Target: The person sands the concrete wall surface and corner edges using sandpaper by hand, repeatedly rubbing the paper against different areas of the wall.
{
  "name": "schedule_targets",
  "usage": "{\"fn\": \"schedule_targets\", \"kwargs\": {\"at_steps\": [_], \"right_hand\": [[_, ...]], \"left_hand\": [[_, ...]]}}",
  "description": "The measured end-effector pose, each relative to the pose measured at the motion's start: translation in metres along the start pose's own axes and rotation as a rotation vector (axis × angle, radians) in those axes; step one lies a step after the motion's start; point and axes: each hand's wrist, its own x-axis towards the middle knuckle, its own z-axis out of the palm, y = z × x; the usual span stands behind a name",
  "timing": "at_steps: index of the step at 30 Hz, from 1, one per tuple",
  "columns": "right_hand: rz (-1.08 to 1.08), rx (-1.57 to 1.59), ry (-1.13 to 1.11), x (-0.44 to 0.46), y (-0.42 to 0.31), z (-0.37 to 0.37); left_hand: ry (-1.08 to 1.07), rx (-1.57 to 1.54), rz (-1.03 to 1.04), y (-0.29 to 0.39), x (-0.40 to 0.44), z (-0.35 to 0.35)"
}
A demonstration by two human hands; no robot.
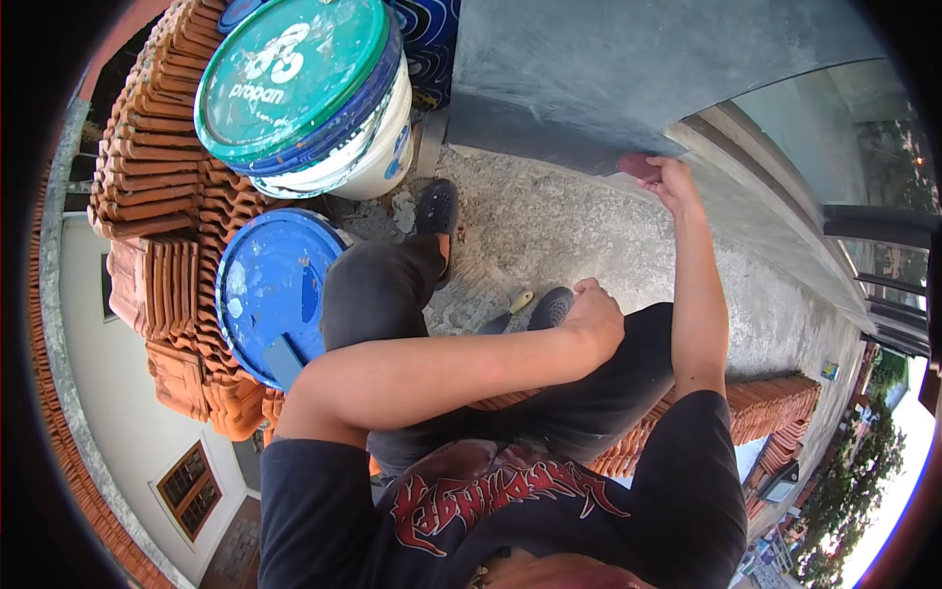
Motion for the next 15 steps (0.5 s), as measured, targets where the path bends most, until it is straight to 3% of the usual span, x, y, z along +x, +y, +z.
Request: {"fn": "schedule_targets", "kwargs": {"at_steps": [7, 11, 15], "right_hand": [[0.005, -0.125, -0.037, 0.017, 0.029, 0.006], [-0.028, -0.160, -0.034, 0.023, 0.025, -0.003], [-0.005, -0.105, -0.073, 0.007, 0.009, -0.007]], "left_hand": [[-0.018, -0.001, 0.018, 0.006, 0.011, 0.011], [-0.131, 0.058, 0.029, 0.002, 0.016, 0.021], [-0.053, 0.076, -0.005, 0.002, 0.009, 0.009]]}}
